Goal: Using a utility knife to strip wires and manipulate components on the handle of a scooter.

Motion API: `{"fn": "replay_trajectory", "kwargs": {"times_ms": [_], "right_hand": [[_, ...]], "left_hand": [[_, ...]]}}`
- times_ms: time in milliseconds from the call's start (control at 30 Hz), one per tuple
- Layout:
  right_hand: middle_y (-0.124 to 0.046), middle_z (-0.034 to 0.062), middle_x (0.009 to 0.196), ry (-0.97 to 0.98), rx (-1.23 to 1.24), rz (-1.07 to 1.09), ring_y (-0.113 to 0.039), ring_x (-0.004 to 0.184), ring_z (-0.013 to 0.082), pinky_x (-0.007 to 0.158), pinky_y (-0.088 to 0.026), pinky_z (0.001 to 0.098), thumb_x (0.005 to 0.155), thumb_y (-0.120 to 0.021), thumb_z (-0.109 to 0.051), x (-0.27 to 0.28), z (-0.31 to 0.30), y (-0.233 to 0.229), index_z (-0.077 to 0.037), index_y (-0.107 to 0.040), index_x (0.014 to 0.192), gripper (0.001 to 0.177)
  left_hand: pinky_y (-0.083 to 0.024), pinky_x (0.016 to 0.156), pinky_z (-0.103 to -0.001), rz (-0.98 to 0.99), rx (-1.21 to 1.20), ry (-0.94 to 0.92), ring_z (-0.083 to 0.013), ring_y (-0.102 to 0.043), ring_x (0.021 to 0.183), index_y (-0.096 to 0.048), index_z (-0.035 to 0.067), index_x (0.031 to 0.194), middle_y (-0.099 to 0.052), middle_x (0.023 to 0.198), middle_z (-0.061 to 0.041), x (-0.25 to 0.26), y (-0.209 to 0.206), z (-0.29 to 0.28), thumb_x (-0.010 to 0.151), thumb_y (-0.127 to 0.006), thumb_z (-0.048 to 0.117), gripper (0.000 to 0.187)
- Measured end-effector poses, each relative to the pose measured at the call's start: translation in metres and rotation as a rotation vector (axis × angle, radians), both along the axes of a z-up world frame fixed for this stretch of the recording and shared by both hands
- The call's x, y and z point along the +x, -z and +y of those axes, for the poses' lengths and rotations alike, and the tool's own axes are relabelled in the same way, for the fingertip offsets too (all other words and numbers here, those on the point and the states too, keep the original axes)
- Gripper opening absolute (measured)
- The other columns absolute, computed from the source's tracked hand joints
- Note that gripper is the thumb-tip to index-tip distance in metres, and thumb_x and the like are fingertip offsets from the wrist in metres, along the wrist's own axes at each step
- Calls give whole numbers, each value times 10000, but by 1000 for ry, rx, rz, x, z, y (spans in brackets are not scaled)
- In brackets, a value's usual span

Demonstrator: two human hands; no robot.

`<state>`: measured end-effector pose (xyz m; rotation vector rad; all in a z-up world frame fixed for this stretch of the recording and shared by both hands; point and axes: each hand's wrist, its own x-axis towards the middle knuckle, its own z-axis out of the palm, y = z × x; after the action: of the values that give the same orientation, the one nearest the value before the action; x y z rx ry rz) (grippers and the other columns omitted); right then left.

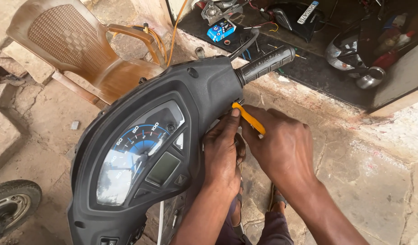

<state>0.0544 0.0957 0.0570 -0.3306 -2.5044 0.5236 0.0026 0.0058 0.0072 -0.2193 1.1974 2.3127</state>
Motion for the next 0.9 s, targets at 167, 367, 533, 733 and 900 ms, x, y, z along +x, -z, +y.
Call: {"fn": "replay_trajectory", "kwargs": {"times_ms": [167, 367, 533, 733, 900], "right_hand": [[-737, 60, 699, 86, 239, -177, -565, 361, 184, 312, -431, 381, 916, -743, -246, 3, 3, 18, -128, -787, 1145, 261], [-752, 70, 856, -44, 662, -73, -520, 401, 61, 290, -374, 234, 982, -622, -14, 2, 18, 42, -8, -722, 1281, 315], [-761, 57, 829, -89, 683, 11, -510, 384, 66, 292, -384, 264, 1002, -633, -133, 2, 22, 48, -46, -703, 1296, 315], [-730, 53, 732, -71, 708, -18, -492, 339, 66, 255, -358, 255, 978, -671, -239, -2, 27, 41, -71, -744, 1212, 298], [-681, 24, 710, -91, 789, -2, -543, 419, 90, 382, -410, 283, 982, -641, -263, 0, 31, 43, -43, -724, 1214, 331]], "left_hand": [[-287, 417, -243, 22, -96, -11, -41, -362, 454, -769, 51, 996, -555, 632, 41, 1, 0, 4, 936, -733, 253, 214], [-287, 406, -247, -71, -126, -11, -53, -371, 445, -774, 58, 1039, -530, 634, 24, 0, -4, 3, 935, -730, 293, 261], [-314, 401, -232, -31, -40, 11, -42, -394, 451, -770, 58, 1120, -621, 725, 44, 0, -7, -2, 915, -708, 290, 316], [-323, 414, -226, -55, -69, 32, -45, -408, 464, -777, 53, 1109, -644, 724, 29, -1, -5, -3, 910, -726, 291, 314], [-279, 397, -234, -127, 23, 20, -52, -400, 452, -773, 62, 1071, -579, 684, 48, -2, -5, -1, 891, -747, 259, 268]]}}
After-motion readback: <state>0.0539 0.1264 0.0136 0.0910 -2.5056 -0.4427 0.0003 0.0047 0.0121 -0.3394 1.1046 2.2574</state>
